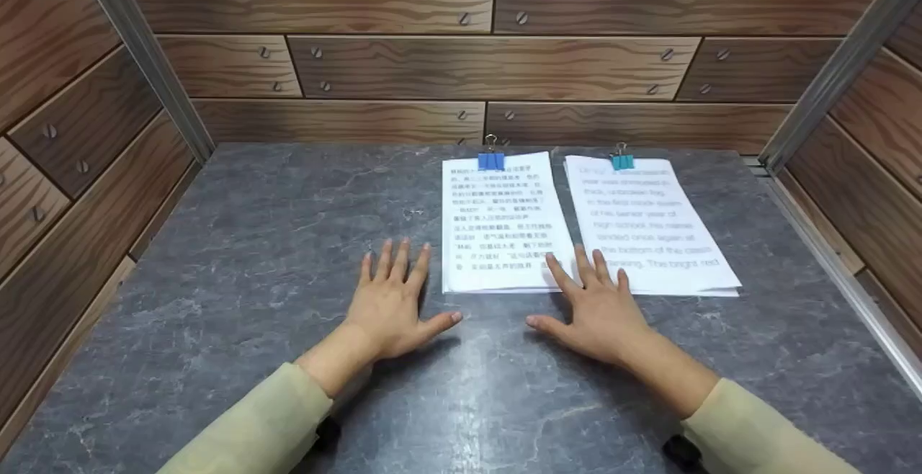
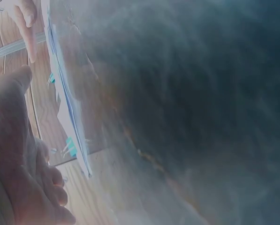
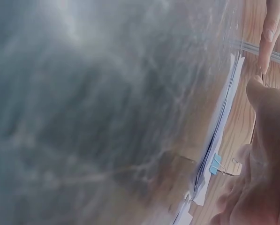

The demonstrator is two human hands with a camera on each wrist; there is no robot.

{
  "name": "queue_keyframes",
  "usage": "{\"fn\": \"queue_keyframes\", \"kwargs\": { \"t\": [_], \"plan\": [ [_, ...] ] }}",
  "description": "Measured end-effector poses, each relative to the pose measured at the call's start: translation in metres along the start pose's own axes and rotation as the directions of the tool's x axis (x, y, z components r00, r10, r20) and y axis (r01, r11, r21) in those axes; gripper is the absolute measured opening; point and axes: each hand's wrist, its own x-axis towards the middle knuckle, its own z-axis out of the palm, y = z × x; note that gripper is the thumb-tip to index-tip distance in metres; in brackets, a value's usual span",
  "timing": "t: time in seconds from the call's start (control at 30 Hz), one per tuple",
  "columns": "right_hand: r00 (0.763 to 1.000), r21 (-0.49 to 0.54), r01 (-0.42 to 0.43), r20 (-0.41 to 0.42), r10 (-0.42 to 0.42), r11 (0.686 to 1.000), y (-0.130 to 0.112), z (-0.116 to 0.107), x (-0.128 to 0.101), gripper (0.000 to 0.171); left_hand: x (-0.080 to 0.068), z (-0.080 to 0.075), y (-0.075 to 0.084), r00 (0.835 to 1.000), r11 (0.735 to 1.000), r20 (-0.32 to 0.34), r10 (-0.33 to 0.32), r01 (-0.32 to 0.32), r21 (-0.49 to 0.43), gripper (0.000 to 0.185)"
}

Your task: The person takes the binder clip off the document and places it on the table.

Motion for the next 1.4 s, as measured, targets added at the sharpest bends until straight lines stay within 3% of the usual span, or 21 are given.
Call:
{"fn": "queue_keyframes", "kwargs": {
  "t": [0.4, 0.73, 1.07, 1.4],
  "plan": [
    [1.0, -0.006, 0.002, 0.002, -0.002, 1.0, 0.002, -0.004, 0.01, 0.103, 0.011, -0.003, 0.006, 1.0, 1.0, 0.001, 0.014, -0.014, 0.006, 0.112],
    [1.0, -0.014, 0.003, 0.026, -0.003, 1.0, 0.011, -0.007, 0.031, 0.101, 0.036, -0.004, 0.017, 0.998, 0.998, -0.003, 0.057, -0.057, 0.008, 0.111],
    [0.999, -0.001, 0.012, 0.037, -0.012, 1.0, 0.014, -0.003, 0.047, 0.095, 0.059, 0.001, 0.022, 0.997, 0.998, 0.027, 0.07, -0.07, 0.001, 0.106],
    [0.997, 0.003, 0.015, 0.071, -0.016, 1.0, 0.021, 0.001, 0.059, 0.085, 0.068, 0.007, 0.019, 0.995, 0.998, 0.077, 0.059, -0.06, 0.014, 0.097]
  ]
}}
